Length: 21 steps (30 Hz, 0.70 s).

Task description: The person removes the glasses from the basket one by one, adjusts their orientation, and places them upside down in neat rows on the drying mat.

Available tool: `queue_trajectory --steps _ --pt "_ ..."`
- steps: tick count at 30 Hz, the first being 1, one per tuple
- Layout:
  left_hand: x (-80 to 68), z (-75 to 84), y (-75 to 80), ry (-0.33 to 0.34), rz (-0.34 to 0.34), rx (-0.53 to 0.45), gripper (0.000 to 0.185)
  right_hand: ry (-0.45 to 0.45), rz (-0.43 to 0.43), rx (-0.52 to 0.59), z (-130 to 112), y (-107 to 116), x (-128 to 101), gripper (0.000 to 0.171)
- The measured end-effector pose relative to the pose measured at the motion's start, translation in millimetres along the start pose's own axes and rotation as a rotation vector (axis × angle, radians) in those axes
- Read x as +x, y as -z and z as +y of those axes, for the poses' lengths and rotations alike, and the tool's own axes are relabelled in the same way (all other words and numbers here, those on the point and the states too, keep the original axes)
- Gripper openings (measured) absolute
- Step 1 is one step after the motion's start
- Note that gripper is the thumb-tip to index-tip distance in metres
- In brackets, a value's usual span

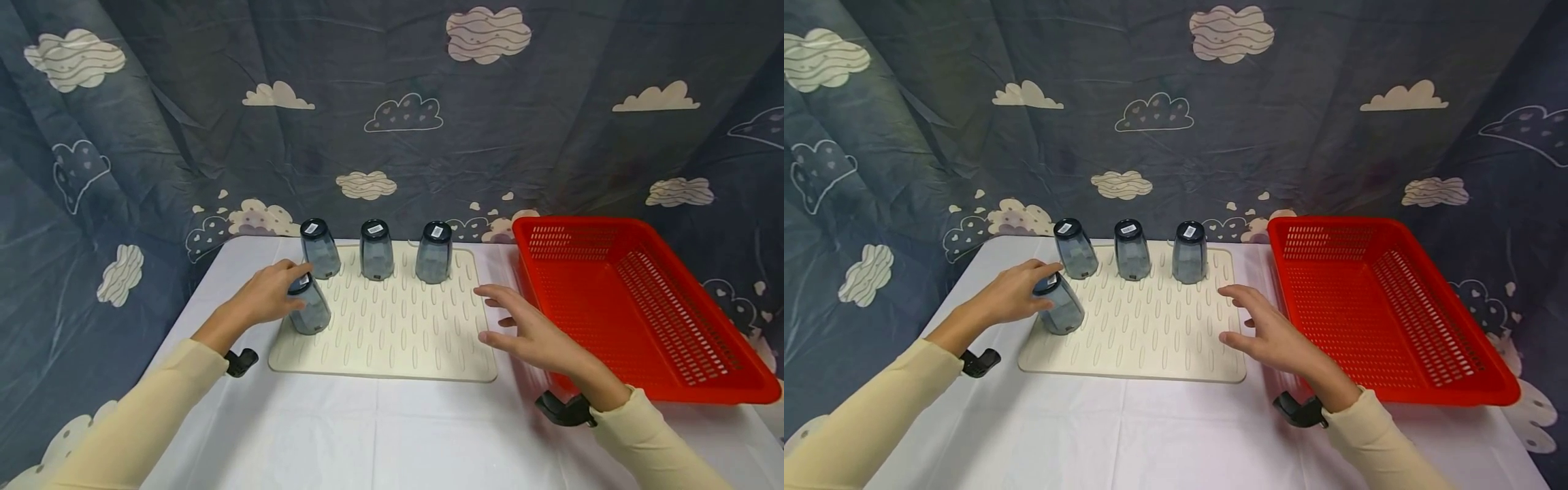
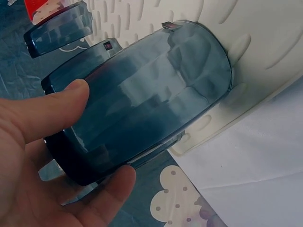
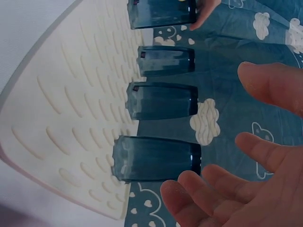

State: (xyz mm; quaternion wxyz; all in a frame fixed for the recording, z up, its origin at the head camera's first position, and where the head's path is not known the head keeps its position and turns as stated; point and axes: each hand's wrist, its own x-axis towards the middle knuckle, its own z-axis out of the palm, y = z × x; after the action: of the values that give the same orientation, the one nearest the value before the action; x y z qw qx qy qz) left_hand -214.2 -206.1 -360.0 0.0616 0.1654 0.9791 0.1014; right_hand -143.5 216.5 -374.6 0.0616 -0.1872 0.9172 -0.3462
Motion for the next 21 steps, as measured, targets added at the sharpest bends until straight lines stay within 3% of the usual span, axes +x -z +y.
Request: queue_trajectory --steps 14,21 --pt "-6.6 1.0 -3.8 0.058 -0.031 -0.014 0.075 -0.021 -0.008 0.047 -1.4 -4.9 -4.0 0.077" --pt "-9.3 2.0 -5.2 0.088 0.048 -0.047 0.082 -0.011 -0.005 0.065 -2.8 -2.2 -4.1 0.076"
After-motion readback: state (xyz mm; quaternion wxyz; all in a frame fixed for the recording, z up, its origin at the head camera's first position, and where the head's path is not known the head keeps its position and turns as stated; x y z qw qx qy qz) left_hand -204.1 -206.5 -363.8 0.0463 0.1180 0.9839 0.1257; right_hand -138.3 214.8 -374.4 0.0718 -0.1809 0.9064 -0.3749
